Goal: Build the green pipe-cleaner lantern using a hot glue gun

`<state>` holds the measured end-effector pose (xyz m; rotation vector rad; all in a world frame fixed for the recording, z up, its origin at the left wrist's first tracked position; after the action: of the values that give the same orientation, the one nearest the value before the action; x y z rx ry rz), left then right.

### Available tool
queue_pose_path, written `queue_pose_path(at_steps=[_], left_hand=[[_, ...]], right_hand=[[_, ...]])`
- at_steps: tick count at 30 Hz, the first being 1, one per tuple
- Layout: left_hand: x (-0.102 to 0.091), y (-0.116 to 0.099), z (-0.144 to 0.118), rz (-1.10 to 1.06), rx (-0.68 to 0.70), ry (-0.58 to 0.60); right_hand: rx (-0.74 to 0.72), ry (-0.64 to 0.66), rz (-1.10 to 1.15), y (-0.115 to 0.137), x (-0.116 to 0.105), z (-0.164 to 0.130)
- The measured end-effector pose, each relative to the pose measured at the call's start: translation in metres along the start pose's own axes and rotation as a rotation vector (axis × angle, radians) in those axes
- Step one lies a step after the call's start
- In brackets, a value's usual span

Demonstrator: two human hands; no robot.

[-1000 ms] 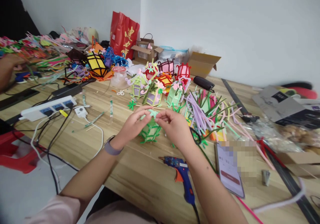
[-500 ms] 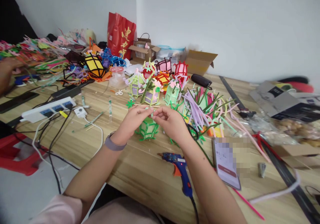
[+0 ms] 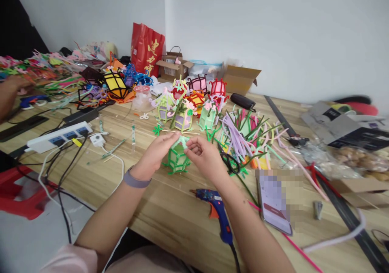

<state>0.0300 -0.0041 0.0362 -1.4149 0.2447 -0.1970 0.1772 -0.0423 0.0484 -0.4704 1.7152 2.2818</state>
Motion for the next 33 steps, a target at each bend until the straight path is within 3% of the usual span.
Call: queue_pose_path(at_steps=[13, 22, 25, 29, 33], left_hand=[[0.001, -0.004, 0.000, -0.158, 0.001, 0.036], [0.000, 0.000, 0.000, -0.183, -0.013, -0.013], [0.000, 0.001, 0.000, -0.208, -0.030, -0.023], [0.001, 0.001, 0.001, -0.226, -0.063, -0.036], [0.001, -0.002, -0.001, -0.204, -0.053, -0.052]], right_hand=[[0.042, 0.060, 0.064, 0.001, 0.000, 0.003], [0.024, 0.041, 0.046, -0.001, 0.000, 0.003], [0.056, 0.030, 0.044, -0.002, -0.006, 0.001], [0.062, -0.078, 0.012, -0.005, -0.021, -0.005], [0.003, -0.115, -0.066, 0.022, -0.032, -0.009]])
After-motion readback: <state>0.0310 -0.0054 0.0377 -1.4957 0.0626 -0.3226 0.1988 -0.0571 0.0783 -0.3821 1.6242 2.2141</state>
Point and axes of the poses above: each hand's wrist, its own z-axis towards the middle knuckle, its own x-axis out of the palm, y = z × x, the point moved 2 cm from there along z, towards the middle knuckle, and after that the axes turned 1 degree about y, right-handed, at the moved point
